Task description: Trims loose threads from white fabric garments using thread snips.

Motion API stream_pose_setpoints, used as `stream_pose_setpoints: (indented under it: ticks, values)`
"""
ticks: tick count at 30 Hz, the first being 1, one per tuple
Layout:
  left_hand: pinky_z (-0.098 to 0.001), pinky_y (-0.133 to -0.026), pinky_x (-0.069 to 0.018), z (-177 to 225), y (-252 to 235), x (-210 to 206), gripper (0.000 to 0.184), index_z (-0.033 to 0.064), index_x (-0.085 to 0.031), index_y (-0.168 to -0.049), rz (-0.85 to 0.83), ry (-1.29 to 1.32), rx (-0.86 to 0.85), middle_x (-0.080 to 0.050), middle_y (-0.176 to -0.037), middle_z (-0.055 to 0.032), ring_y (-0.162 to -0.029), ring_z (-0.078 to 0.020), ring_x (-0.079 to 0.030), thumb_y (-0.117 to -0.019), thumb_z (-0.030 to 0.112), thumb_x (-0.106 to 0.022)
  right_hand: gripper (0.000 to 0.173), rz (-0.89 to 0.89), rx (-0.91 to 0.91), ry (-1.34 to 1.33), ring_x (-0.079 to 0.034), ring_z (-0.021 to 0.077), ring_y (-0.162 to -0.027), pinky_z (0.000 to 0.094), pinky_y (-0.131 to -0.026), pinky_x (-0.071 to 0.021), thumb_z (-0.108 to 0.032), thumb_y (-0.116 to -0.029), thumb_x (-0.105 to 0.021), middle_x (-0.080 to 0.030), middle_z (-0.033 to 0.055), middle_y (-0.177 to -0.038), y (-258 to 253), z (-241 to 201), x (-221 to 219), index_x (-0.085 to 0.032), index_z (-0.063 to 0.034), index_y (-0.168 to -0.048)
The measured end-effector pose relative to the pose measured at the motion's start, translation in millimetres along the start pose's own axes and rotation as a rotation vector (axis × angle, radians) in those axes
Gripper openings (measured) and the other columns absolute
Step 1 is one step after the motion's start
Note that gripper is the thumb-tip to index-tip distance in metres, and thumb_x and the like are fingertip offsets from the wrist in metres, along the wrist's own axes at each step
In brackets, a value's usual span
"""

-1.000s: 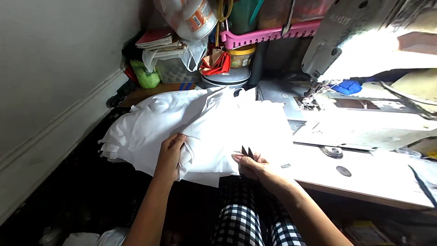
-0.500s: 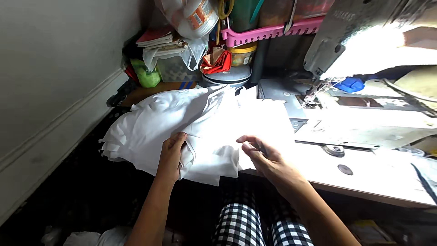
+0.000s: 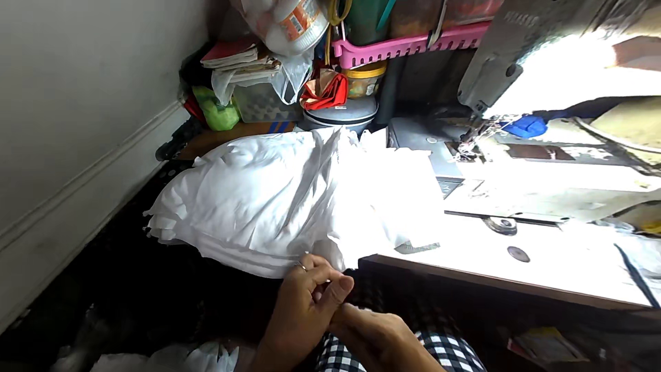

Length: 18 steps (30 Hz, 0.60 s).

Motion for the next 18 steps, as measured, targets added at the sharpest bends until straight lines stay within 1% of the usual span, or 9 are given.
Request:
stream_pose_setpoints:
  ticks: [2, 3, 4, 7, 8, 9, 12, 15, 18]
  values:
    - [-0.0158, -0.073, -0.0520, -4, 4, -13, 0.025, 0.0032, -0.075, -0.098, -0.083, 0.333, 0.082, -0.069, -0.110, -0.0029, -0.088, 0.0000, -0.062, -0.1029, 0.020, -0.057, 0.019, -0.069, -0.023, -0.012, -0.065, 0.0193, -0.064, 0.0334, -0.061, -0.0536, -0.013, -0.1046, -0.056, -0.069, 0.0133, -0.078, 8, 4, 2, -0.070, 0.0002, -0.100]
    - [-0.0161, -0.067, -0.0520, -4, 6, -15, 0.024, 0.0012, -0.073, -0.101, -0.085, 0.463, 0.106, -0.069, -0.111, -0.0034, -0.078, 0.0008, -0.061, -0.1047, 0.015, -0.053, 0.021, -0.086, -0.032, -0.040, -0.065, 0.0189, -0.066, 0.0343, -0.062, -0.0543, -0.015, -0.1056, -0.055, -0.069, 0.0133, -0.080, 12, 9, 6, -0.070, 0.0001, -0.102]
    - [-0.0182, -0.066, -0.0540, -3, 8, -14, 0.025, 0.0001, -0.071, -0.103, -0.078, 0.548, 0.109, -0.070, -0.111, -0.0041, -0.075, -0.0004, -0.062, -0.1063, 0.013, -0.050, 0.027, -0.074, -0.042, -0.071, -0.064, 0.0173, -0.067, 0.0338, -0.062, -0.0537, -0.020, -0.1075, -0.052, -0.068, 0.0122, -0.081, 16, 15, 12, -0.070, -0.0008, -0.105]
    - [-0.0252, -0.078, -0.0612, 10, 16, -9, 0.026, -0.0027, -0.068, -0.103, -0.068, 0.523, 0.002, -0.073, -0.108, -0.0073, -0.083, -0.0074, -0.071, -0.1079, 0.013, -0.048, 0.053, 0.098, -0.056, 0.069, -0.061, 0.0113, -0.072, 0.0318, -0.061, -0.0532, -0.053, -0.1088, -0.033, -0.063, 0.0035, -0.085, 20, 41, 43, -0.065, -0.0138, -0.123]
    - [-0.0261, -0.078, -0.0616, 17, 19, -9, 0.026, -0.0033, -0.068, -0.103, -0.066, 0.483, -0.033, -0.074, -0.102, -0.0066, -0.083, -0.0079, -0.071, -0.1078, 0.013, -0.048, 0.057, 0.183, -0.051, 0.193, -0.062, 0.0116, -0.074, 0.0318, -0.062, -0.0531, -0.057, -0.1085, -0.028, -0.063, 0.0029, -0.086, 19, 47, 52, -0.065, -0.0162, -0.125]
    - [-0.0246, -0.076, -0.0607, 24, 21, -11, 0.025, -0.0041, -0.068, -0.104, -0.069, 0.444, -0.059, -0.073, -0.093, -0.0047, -0.080, -0.0062, -0.070, -0.1075, 0.013, -0.049, 0.056, 0.267, -0.048, 0.327, -0.064, 0.0136, -0.075, 0.0332, -0.062, -0.0532, -0.055, -0.1092, -0.029, -0.066, 0.0042, -0.088, 16, 50, 58, -0.067, -0.0155, -0.123]
    - [-0.0164, -0.065, -0.0534, 35, 24, -24, 0.025, -0.0050, -0.070, -0.105, -0.100, 0.343, -0.116, -0.067, -0.078, -0.0032, -0.067, -0.0005, -0.061, -0.1058, 0.014, -0.054, 0.040, 0.432, 0.008, 0.664, -0.063, 0.0155, -0.066, 0.0312, -0.052, -0.0482, -0.046, -0.1042, -0.048, -0.067, 0.0032, -0.079, -1, 43, 60, -0.071, -0.0136, -0.103]
    - [-0.0147, -0.063, -0.0494, 36, 26, -38, 0.025, -0.0059, -0.071, -0.103, -0.152, 0.288, -0.170, -0.067, -0.077, -0.0077, -0.064, -0.0016, -0.058, -0.1048, 0.013, -0.056, 0.033, 0.466, 0.088, 0.723, -0.060, 0.0143, -0.059, 0.0285, -0.048, -0.0441, -0.038, -0.1022, -0.052, -0.062, 0.0012, -0.071, -19, 30, 54, -0.071, -0.0127, -0.092]
    - [-0.0148, -0.065, -0.0493, 31, 29, -35, 0.024, -0.0055, -0.073, -0.102, -0.231, 0.206, -0.163, -0.069, -0.082, -0.0102, -0.066, -0.0030, -0.059, -0.1042, 0.012, -0.057, 0.032, 0.467, 0.099, 0.630, -0.060, 0.0119, -0.059, 0.0271, -0.050, -0.0462, -0.031, -0.1047, -0.050, -0.063, 0.0001, -0.072, -27, 35, 57, -0.072, -0.0117, -0.094]
Point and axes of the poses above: each hand's wrist, its own y-axis away from the middle knuckle, its own x-axis out of the back of the hand, z = x × y, the point moved 5 cm from there along -y, towards the middle knuckle
